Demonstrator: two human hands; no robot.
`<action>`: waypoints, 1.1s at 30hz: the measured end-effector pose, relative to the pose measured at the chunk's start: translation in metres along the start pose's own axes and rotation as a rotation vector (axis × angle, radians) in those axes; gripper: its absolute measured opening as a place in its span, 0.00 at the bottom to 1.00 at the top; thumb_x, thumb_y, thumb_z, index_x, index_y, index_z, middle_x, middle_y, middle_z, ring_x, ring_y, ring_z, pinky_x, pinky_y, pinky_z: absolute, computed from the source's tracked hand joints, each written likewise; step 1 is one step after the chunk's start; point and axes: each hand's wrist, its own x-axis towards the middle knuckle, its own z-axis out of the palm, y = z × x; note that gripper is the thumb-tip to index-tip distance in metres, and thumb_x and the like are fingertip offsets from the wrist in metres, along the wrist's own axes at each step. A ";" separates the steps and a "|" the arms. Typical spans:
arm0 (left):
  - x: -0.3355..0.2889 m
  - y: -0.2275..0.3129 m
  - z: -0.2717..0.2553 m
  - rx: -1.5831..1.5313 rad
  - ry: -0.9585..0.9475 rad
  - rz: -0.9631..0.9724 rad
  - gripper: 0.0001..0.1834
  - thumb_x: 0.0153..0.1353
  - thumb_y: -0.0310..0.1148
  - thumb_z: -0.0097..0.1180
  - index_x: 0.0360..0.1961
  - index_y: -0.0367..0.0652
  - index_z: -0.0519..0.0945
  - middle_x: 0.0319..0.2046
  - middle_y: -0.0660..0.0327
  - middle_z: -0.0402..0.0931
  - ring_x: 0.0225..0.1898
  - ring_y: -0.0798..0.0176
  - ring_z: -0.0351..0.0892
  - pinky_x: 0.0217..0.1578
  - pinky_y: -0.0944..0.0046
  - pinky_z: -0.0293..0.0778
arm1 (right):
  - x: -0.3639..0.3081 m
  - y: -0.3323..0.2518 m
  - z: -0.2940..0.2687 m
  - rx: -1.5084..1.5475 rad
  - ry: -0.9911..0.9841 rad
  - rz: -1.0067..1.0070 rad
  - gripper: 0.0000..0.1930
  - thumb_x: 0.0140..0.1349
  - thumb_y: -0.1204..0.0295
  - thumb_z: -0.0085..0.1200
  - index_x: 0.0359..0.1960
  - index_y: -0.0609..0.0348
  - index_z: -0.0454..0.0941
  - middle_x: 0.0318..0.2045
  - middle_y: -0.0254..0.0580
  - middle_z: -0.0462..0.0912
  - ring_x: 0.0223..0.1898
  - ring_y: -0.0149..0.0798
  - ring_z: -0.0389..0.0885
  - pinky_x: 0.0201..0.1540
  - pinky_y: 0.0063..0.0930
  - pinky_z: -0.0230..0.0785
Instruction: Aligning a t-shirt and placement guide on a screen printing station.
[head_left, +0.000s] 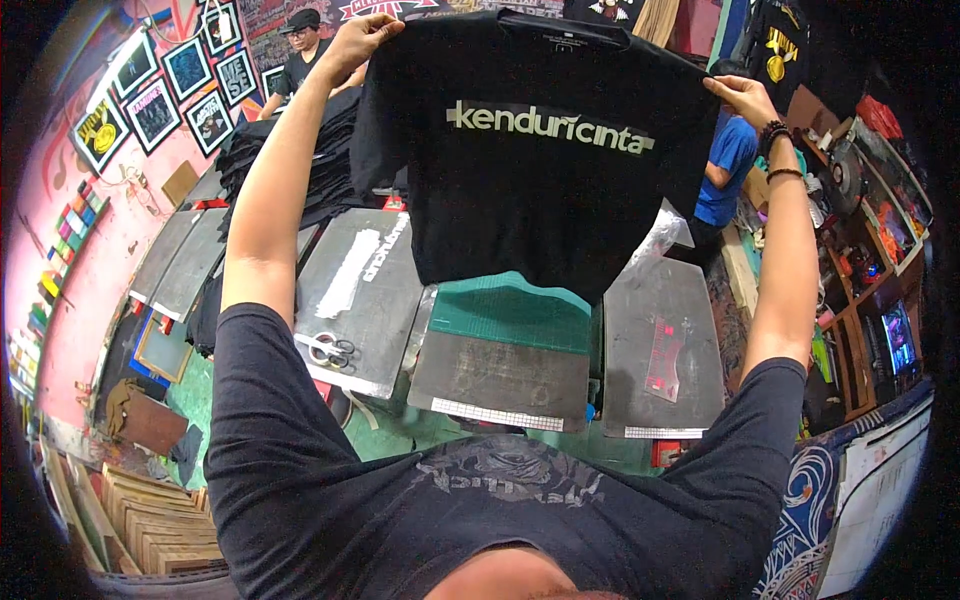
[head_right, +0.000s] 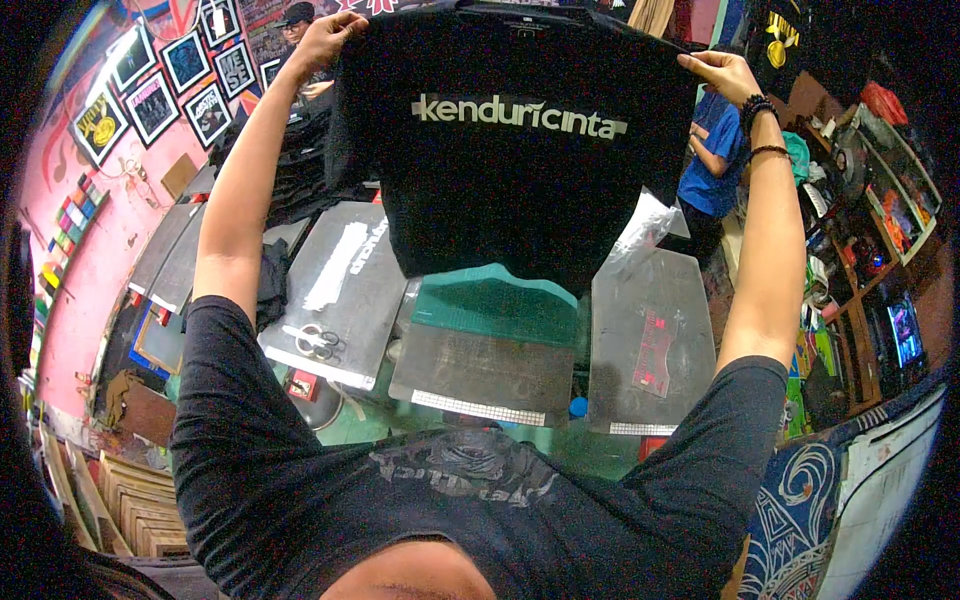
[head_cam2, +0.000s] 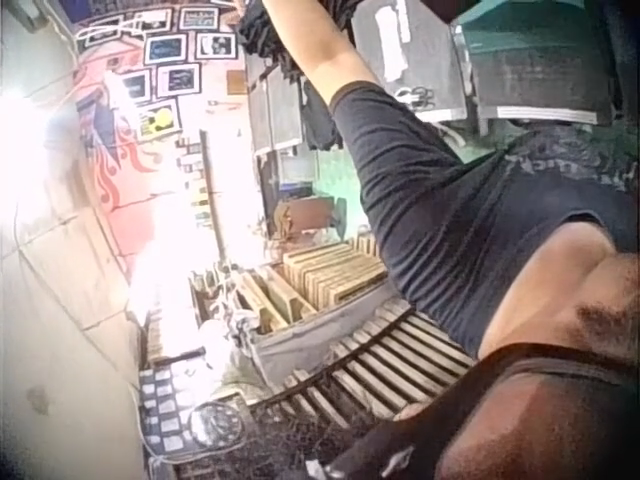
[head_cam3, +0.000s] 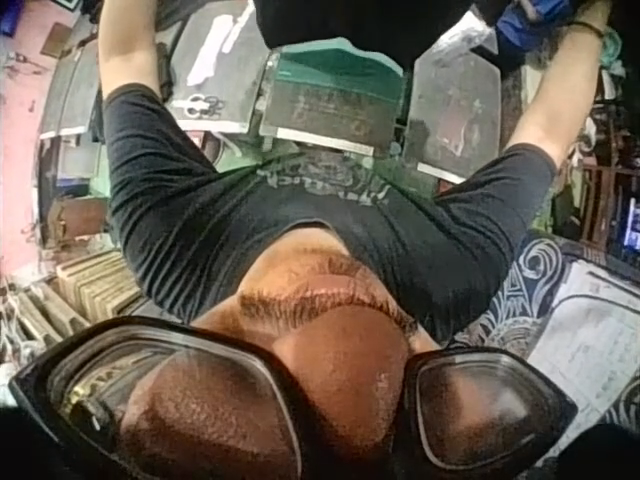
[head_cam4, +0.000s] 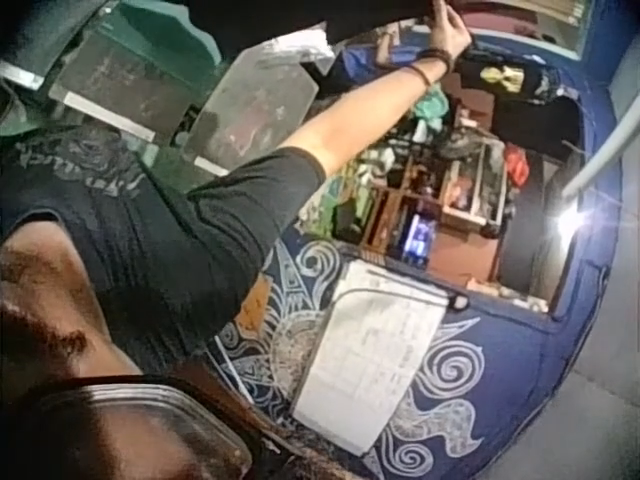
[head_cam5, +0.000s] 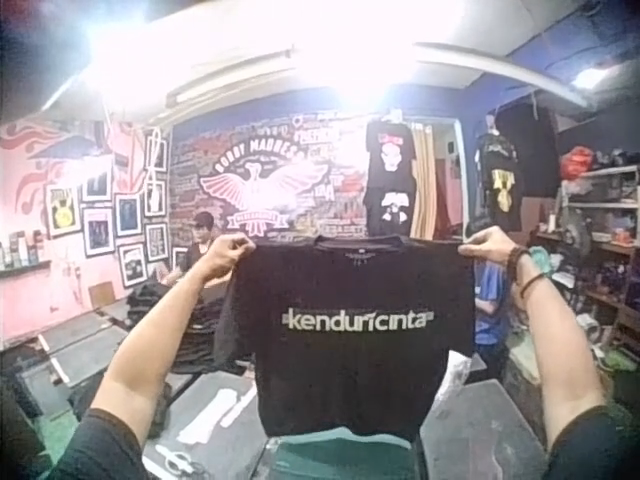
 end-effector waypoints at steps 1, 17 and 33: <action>-0.001 0.001 -0.004 0.007 0.014 0.012 0.19 0.72 0.46 0.59 0.51 0.41 0.85 0.41 0.65 0.85 0.46 0.71 0.79 0.51 0.65 0.73 | 0.003 0.001 -0.001 0.018 0.007 -0.034 0.25 0.59 0.48 0.71 0.48 0.54 0.89 0.32 0.25 0.84 0.30 0.20 0.77 0.32 0.18 0.67; -0.007 0.042 -0.012 -0.114 -0.039 -0.236 0.14 0.71 0.41 0.60 0.41 0.38 0.86 0.29 0.69 0.81 0.32 0.73 0.76 0.34 0.66 0.74 | -0.030 -0.030 -0.029 0.001 -0.041 -0.062 0.24 0.62 0.50 0.69 0.49 0.56 0.89 0.38 0.30 0.88 0.37 0.23 0.81 0.42 0.20 0.74; -0.042 0.068 -0.102 -0.184 -0.182 0.007 0.17 0.71 0.44 0.61 0.38 0.39 0.84 0.28 0.74 0.76 0.32 0.77 0.70 0.35 0.70 0.69 | -0.094 -0.098 -0.057 -0.092 -0.058 -0.041 0.20 0.67 0.58 0.65 0.50 0.62 0.85 0.35 0.26 0.84 0.36 0.20 0.79 0.38 0.18 0.71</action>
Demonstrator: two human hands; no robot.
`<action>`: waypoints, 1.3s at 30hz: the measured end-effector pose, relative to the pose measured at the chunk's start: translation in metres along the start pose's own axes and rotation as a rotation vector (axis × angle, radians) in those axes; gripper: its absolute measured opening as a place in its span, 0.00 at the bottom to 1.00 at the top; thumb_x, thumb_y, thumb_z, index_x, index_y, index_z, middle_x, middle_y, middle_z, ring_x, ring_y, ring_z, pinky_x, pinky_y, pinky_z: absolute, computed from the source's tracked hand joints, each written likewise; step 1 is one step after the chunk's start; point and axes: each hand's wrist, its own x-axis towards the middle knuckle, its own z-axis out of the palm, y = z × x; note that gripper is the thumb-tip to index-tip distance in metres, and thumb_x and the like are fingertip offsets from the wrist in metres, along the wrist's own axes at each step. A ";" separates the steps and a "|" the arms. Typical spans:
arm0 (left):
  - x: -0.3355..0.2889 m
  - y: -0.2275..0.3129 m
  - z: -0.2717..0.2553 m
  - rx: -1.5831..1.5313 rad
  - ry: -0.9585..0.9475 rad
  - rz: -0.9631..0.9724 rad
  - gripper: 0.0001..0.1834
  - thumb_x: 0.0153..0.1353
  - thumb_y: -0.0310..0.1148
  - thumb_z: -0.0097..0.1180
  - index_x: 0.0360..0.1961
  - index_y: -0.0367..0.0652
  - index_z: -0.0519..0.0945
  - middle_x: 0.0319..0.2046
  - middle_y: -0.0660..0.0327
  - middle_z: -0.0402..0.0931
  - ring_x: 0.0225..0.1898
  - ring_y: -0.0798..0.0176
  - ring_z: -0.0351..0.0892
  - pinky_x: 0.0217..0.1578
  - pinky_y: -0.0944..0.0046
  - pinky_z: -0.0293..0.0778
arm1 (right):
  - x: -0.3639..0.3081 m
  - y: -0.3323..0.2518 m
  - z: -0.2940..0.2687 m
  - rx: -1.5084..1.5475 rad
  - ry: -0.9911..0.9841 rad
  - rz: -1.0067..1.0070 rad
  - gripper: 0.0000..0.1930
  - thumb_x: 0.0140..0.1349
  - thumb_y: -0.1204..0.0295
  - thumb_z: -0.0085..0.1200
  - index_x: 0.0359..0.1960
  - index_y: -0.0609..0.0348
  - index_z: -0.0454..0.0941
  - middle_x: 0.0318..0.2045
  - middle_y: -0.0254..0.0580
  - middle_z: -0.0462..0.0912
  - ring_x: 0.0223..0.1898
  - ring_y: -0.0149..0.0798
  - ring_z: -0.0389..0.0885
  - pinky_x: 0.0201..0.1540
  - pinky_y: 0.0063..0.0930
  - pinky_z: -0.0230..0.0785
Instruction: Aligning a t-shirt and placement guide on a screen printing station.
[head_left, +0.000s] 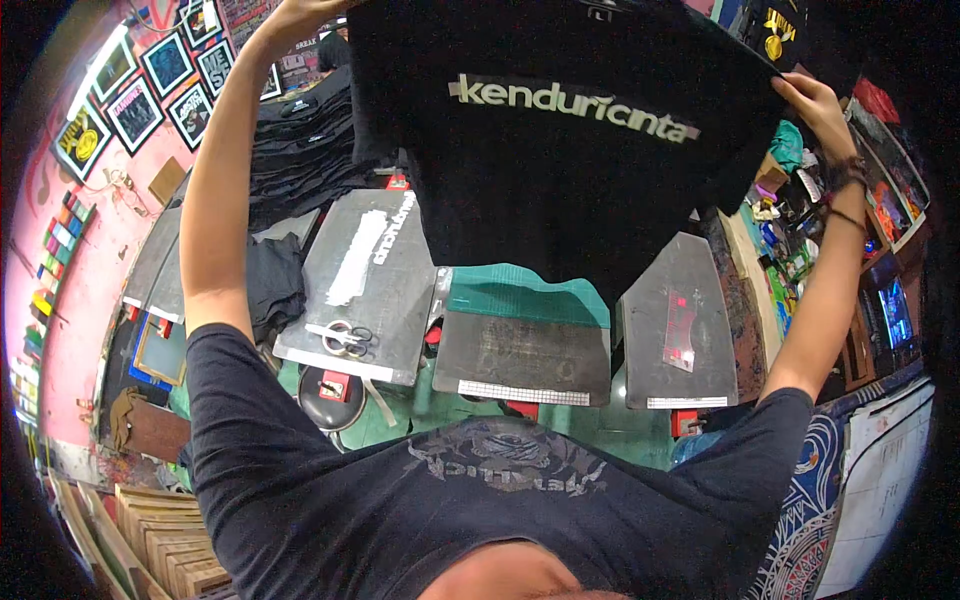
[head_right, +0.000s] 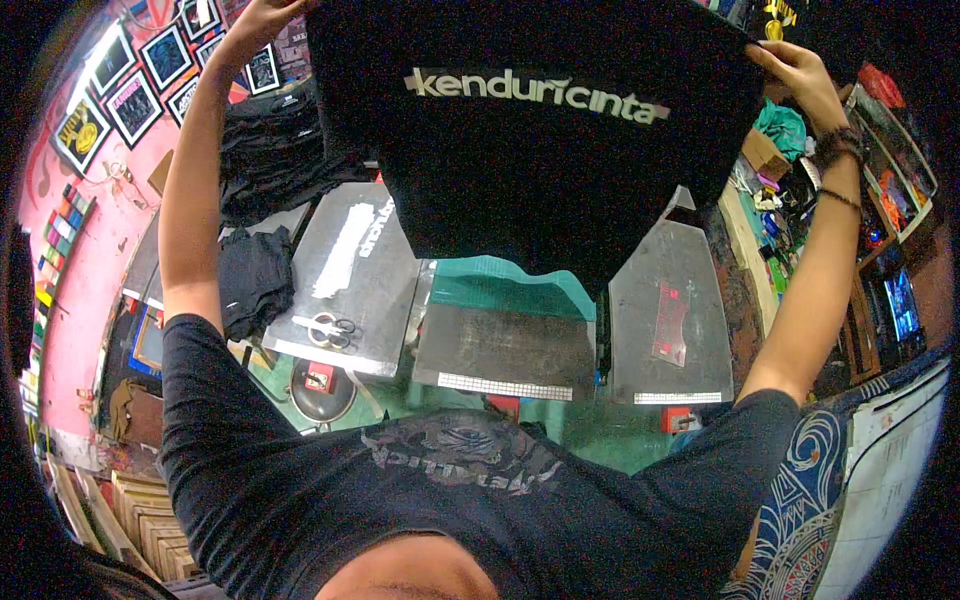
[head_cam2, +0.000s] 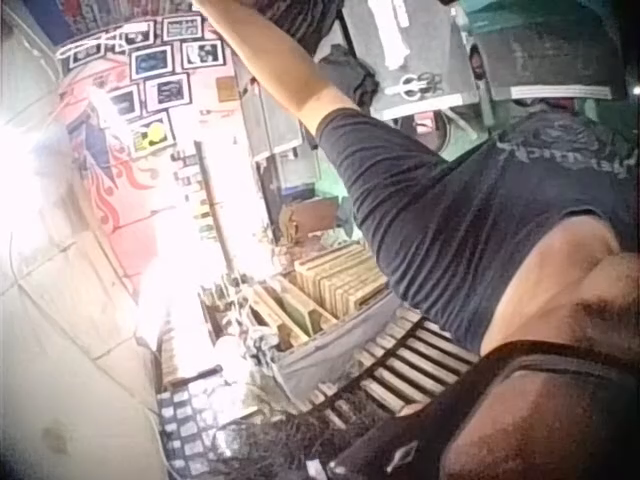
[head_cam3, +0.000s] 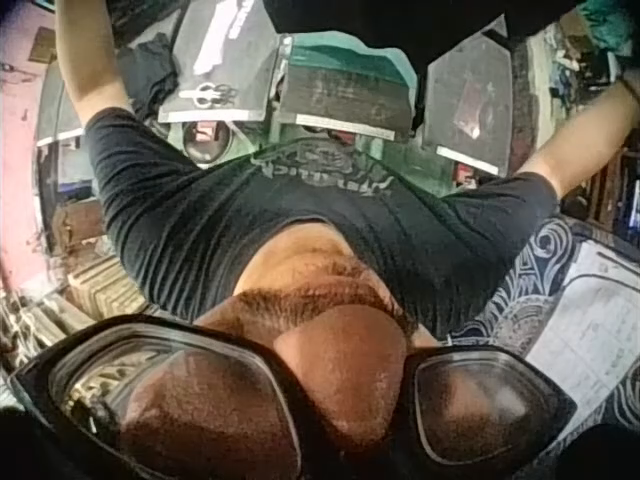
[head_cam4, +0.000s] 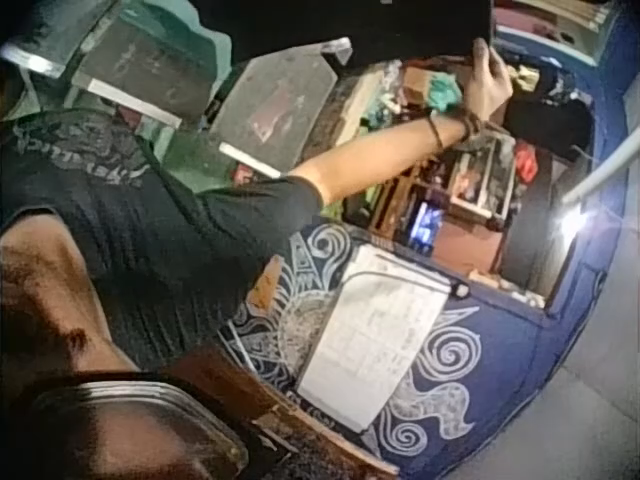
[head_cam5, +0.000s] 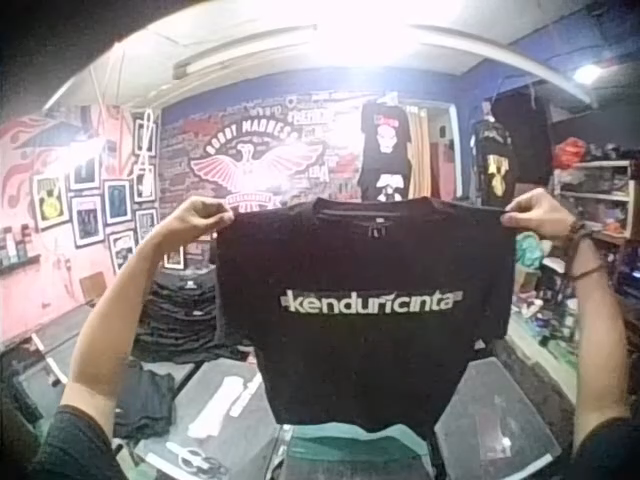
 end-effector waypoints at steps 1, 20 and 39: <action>-0.006 0.005 -0.008 -0.001 -0.034 0.019 0.16 0.71 0.44 0.61 0.37 0.40 0.84 0.28 0.74 0.75 0.33 0.77 0.69 0.36 0.70 0.69 | -0.011 -0.005 0.005 0.032 0.065 -0.043 0.18 0.68 0.59 0.65 0.48 0.61 0.85 0.34 0.24 0.82 0.33 0.19 0.77 0.33 0.16 0.69; 0.031 -0.249 0.153 0.027 -0.358 -0.047 0.18 0.70 0.43 0.61 0.47 0.36 0.84 0.39 0.65 0.85 0.44 0.69 0.80 0.50 0.64 0.75 | 0.080 0.127 0.189 0.138 -0.260 0.225 0.16 0.66 0.58 0.65 0.47 0.57 0.86 0.38 0.24 0.84 0.39 0.21 0.78 0.41 0.18 0.68; -0.261 -0.220 0.455 -0.454 -0.400 -0.606 0.18 0.71 0.42 0.58 0.46 0.35 0.81 0.40 0.54 0.84 0.40 0.57 0.85 0.43 0.58 0.80 | -0.178 0.268 0.510 0.408 -0.118 0.604 0.24 0.65 0.60 0.66 0.56 0.64 0.81 0.50 0.50 0.87 0.51 0.39 0.85 0.56 0.36 0.77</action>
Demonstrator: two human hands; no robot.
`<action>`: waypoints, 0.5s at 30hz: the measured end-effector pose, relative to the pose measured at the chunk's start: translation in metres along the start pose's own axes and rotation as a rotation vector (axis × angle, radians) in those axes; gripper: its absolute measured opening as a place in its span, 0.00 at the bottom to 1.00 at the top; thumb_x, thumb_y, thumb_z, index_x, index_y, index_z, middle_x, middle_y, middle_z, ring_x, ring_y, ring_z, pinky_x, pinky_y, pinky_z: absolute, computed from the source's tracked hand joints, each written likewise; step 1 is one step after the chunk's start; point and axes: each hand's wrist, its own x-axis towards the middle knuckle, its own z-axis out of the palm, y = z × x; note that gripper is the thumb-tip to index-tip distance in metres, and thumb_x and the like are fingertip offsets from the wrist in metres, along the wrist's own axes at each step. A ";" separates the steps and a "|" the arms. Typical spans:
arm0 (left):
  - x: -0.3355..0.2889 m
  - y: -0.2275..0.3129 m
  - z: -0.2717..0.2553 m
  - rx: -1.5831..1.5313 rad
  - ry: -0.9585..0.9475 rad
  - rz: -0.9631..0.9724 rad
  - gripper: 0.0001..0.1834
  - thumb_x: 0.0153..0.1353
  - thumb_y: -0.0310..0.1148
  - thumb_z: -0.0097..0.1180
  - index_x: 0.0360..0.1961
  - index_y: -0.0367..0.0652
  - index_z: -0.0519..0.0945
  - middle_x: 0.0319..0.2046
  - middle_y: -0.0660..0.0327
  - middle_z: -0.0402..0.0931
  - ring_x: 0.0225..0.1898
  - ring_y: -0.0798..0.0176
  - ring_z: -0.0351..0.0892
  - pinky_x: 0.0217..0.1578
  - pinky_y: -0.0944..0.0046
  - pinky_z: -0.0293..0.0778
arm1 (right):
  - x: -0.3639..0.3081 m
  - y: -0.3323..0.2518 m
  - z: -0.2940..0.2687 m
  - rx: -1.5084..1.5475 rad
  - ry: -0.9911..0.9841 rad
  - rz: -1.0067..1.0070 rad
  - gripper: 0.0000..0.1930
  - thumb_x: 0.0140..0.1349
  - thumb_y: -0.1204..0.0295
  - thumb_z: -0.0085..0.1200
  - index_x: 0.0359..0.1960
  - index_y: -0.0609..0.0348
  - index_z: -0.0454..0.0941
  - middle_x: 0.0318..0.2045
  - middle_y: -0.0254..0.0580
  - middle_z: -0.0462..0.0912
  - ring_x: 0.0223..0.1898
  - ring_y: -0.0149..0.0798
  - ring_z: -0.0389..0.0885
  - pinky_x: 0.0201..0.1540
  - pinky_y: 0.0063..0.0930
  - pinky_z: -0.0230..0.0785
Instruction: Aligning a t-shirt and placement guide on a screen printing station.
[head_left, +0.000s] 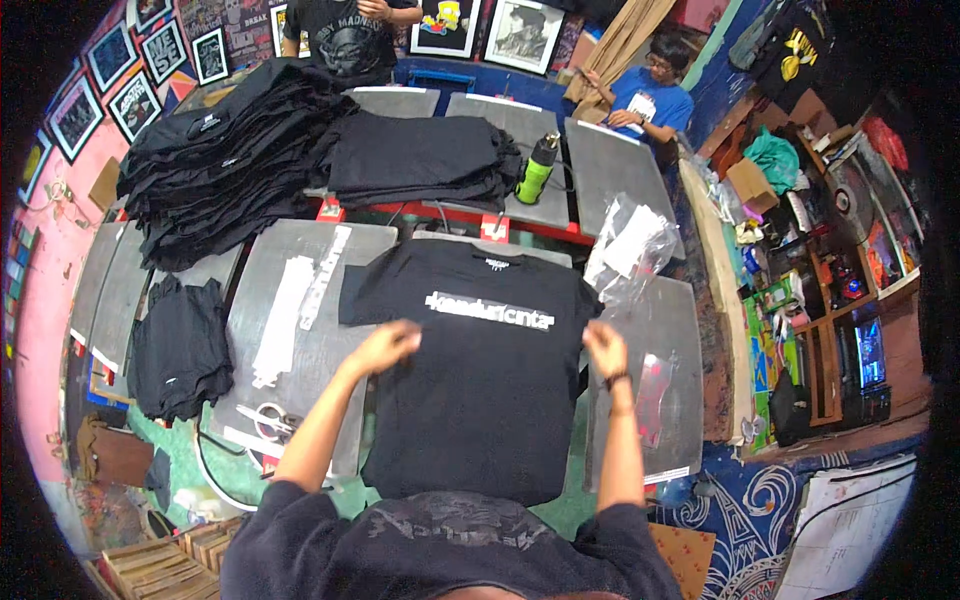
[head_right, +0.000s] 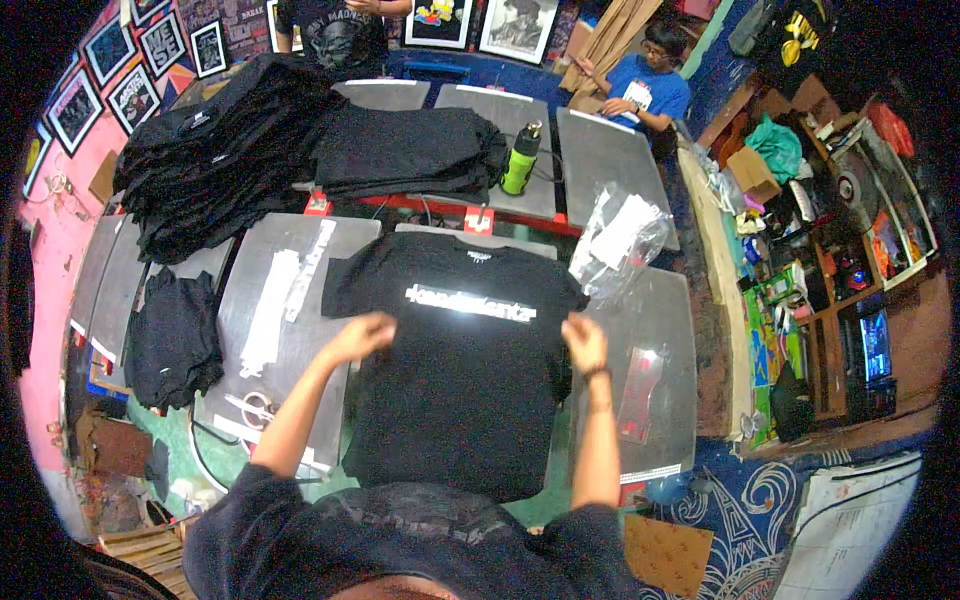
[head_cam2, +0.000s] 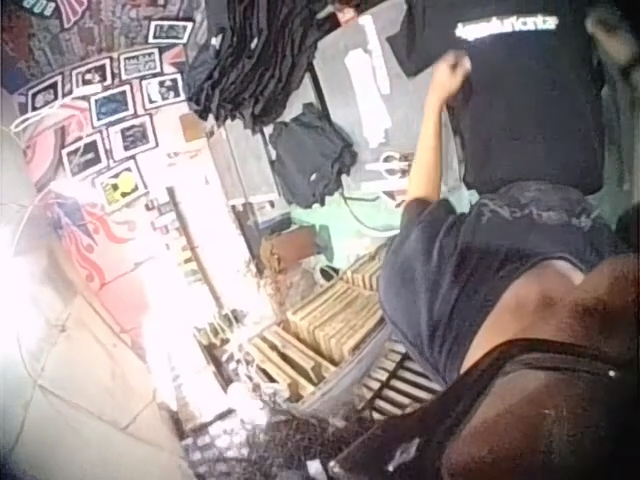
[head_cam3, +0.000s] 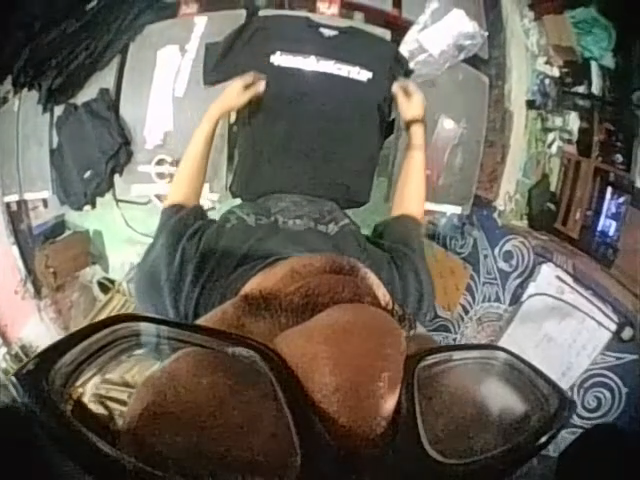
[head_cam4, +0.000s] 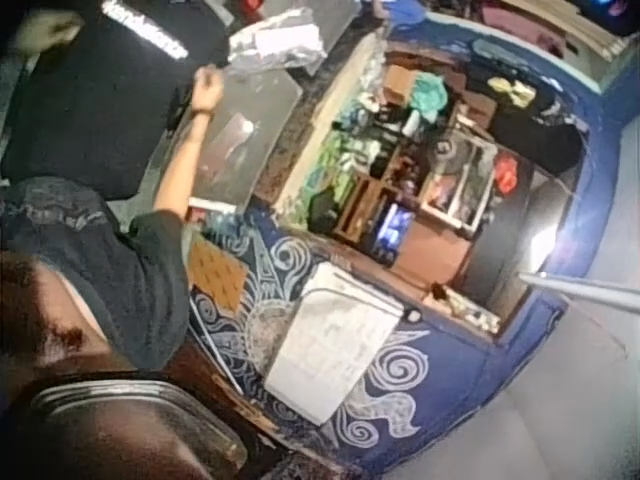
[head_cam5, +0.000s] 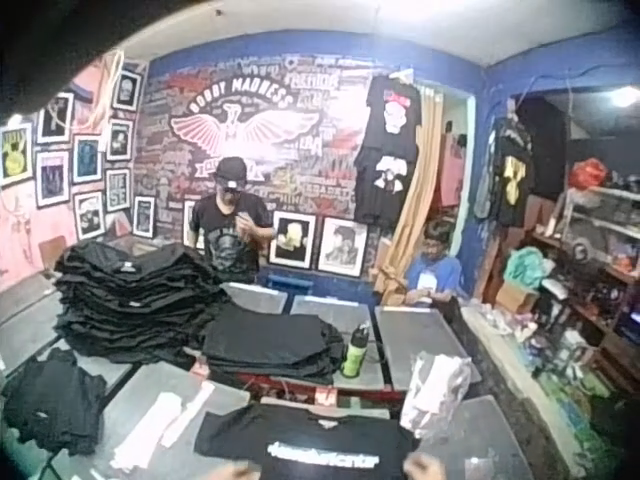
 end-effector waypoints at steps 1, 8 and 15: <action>-0.032 0.014 0.001 -0.135 -0.223 -0.219 0.20 0.74 0.46 0.53 0.41 0.37 0.82 0.31 0.56 0.85 0.31 0.62 0.85 0.35 0.60 0.80 | -0.047 0.013 -0.004 0.015 0.016 0.059 0.22 0.65 0.61 0.66 0.55 0.62 0.82 0.49 0.48 0.88 0.49 0.38 0.86 0.54 0.36 0.78; -0.271 -0.059 0.074 0.073 -0.802 -1.174 0.52 0.63 0.77 0.43 0.66 0.35 0.73 0.59 0.47 0.79 0.50 0.48 0.86 0.51 0.45 0.78 | -0.308 0.044 0.024 -0.349 0.102 0.458 0.19 0.53 0.61 0.75 0.44 0.54 0.86 0.35 0.47 0.89 0.38 0.43 0.89 0.47 0.38 0.80; -0.315 -0.063 0.132 -0.803 0.106 -0.961 0.58 0.59 0.65 0.65 0.76 0.37 0.53 0.74 0.50 0.60 0.75 0.48 0.56 0.67 0.39 0.60 | -0.357 0.050 0.080 -0.369 0.327 0.661 0.43 0.51 0.48 0.75 0.62 0.60 0.69 0.47 0.61 0.84 0.50 0.62 0.83 0.55 0.46 0.75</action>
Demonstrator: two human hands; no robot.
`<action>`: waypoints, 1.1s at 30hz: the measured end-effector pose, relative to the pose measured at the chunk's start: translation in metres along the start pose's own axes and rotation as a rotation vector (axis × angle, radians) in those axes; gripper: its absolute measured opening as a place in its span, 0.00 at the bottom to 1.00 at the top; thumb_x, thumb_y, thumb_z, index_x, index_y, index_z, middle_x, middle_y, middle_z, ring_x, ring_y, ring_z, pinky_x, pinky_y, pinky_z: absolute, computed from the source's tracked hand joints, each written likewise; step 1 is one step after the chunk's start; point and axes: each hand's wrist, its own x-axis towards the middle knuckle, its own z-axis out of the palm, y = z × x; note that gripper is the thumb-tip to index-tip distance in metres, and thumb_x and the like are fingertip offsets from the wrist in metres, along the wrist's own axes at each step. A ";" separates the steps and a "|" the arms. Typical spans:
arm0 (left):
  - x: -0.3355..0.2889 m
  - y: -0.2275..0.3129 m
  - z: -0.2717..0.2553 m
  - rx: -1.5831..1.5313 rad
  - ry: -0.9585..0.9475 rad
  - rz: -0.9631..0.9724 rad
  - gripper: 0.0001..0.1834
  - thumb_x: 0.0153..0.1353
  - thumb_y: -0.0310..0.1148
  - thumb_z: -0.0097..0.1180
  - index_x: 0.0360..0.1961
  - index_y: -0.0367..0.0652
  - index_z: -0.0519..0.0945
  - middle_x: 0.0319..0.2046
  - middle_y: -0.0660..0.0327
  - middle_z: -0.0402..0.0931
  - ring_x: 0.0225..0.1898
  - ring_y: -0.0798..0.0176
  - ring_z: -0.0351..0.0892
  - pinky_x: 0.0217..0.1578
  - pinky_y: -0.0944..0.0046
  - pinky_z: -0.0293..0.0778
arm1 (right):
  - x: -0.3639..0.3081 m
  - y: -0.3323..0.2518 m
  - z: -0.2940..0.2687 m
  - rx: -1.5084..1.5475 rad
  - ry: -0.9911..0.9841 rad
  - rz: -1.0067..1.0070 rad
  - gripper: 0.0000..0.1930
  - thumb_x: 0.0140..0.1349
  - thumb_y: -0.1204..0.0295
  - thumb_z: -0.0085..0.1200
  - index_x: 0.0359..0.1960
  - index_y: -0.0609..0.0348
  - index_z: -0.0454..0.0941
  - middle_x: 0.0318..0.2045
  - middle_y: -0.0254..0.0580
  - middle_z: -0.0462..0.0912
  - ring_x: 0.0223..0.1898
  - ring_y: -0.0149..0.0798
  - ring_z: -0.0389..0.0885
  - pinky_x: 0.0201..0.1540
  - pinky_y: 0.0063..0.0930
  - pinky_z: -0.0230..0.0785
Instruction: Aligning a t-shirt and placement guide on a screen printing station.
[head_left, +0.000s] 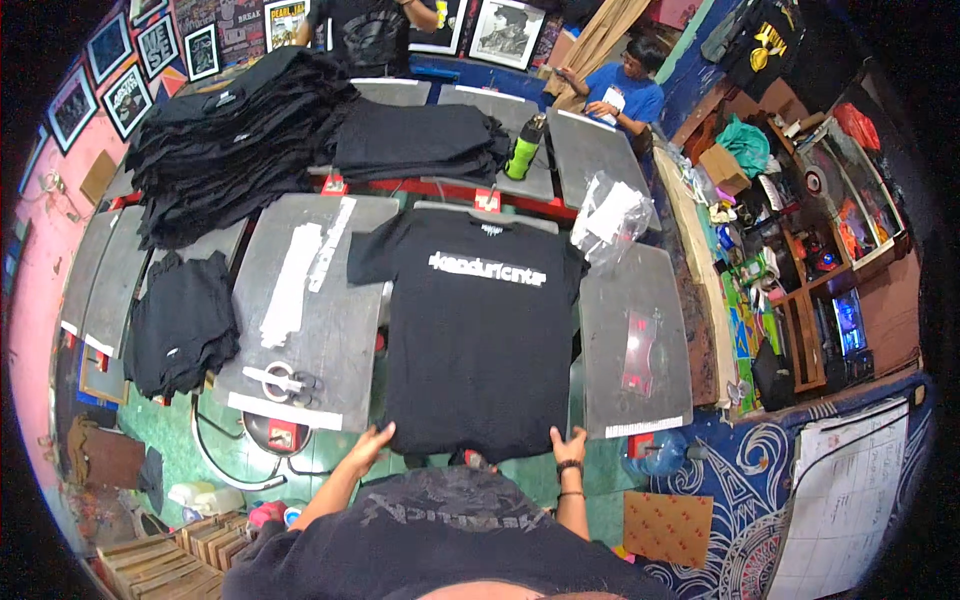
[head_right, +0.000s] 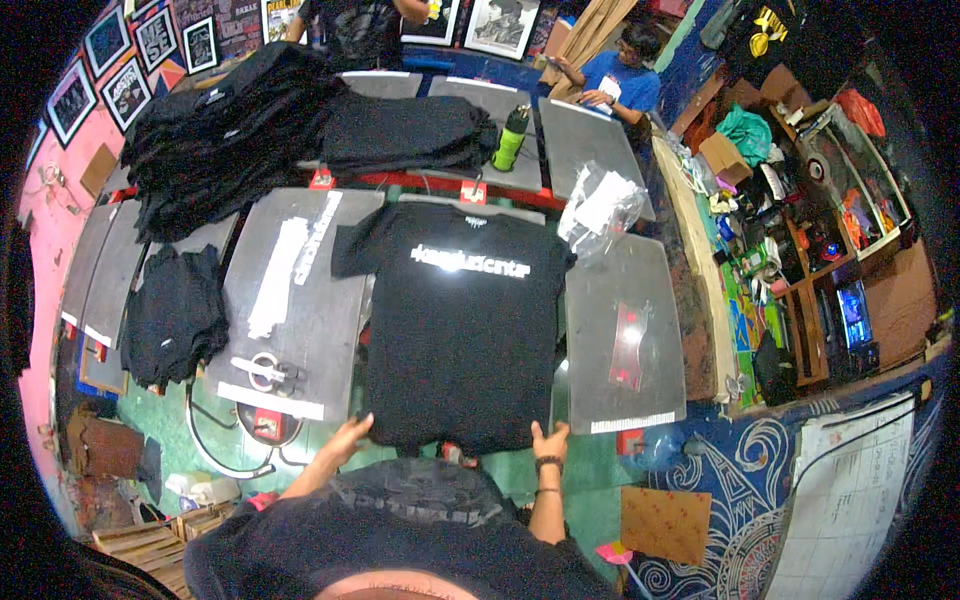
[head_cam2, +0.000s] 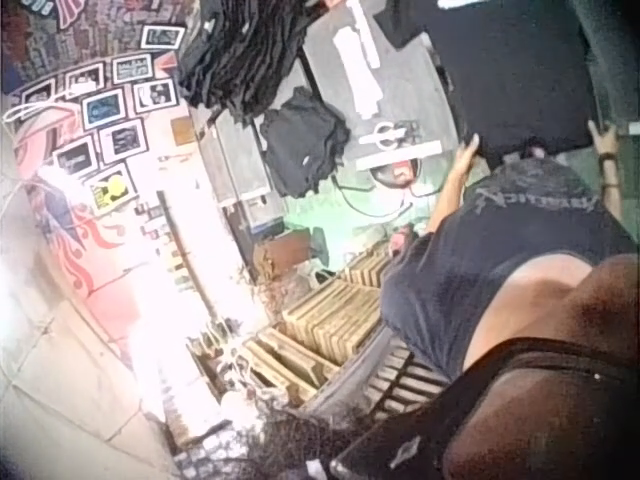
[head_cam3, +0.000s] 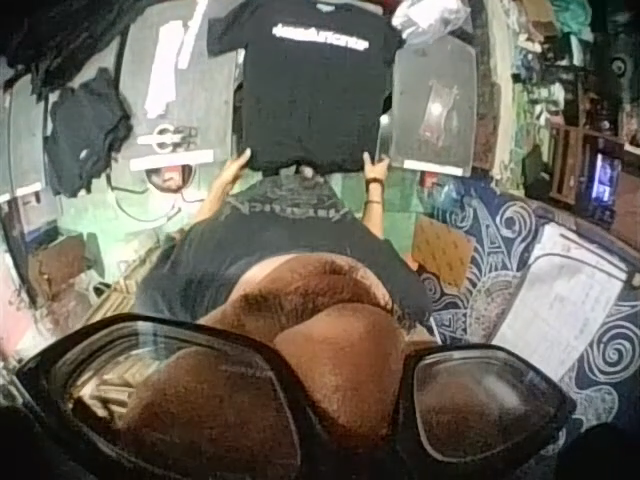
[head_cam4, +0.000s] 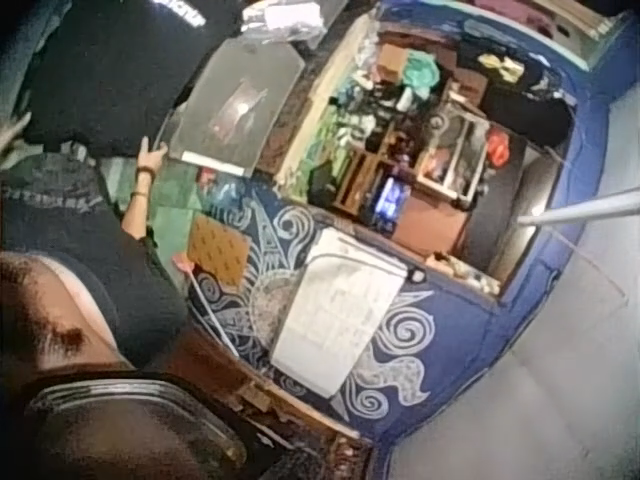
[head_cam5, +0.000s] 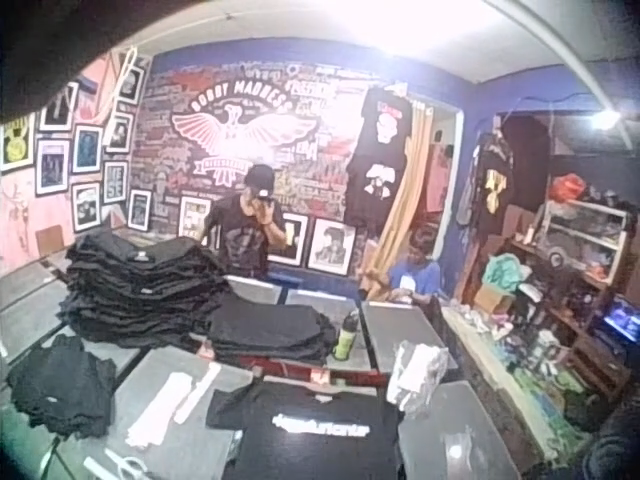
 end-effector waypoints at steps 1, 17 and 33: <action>0.005 0.002 0.003 -0.106 -0.143 0.075 0.61 0.60 0.63 0.66 0.77 0.34 0.47 0.75 0.49 0.57 0.76 0.48 0.55 0.67 0.39 0.60 | 0.013 0.033 0.021 0.051 0.069 -0.058 0.51 0.50 0.46 0.75 0.68 0.63 0.63 0.55 0.65 0.80 0.56 0.60 0.81 0.58 0.45 0.74; -0.115 0.042 -0.015 0.064 -0.213 0.192 0.21 0.67 0.43 0.65 0.53 0.39 0.83 0.44 0.65 0.85 0.42 0.72 0.81 0.46 0.68 0.75 | -0.025 0.024 -0.116 0.644 -0.588 0.169 0.20 0.66 0.56 0.66 0.48 0.62 0.84 0.39 0.37 0.86 0.37 0.33 0.83 0.36 0.33 0.82; 0.035 0.364 0.097 0.035 -0.051 0.770 0.46 0.71 0.63 0.50 0.78 0.48 0.49 0.67 0.51 0.70 0.46 0.60 0.84 0.42 0.60 0.77 | 0.203 -0.281 -0.100 0.970 -0.487 -0.272 0.47 0.64 0.41 0.61 0.72 0.65 0.60 0.65 0.60 0.74 0.50 0.52 0.86 0.42 0.37 0.82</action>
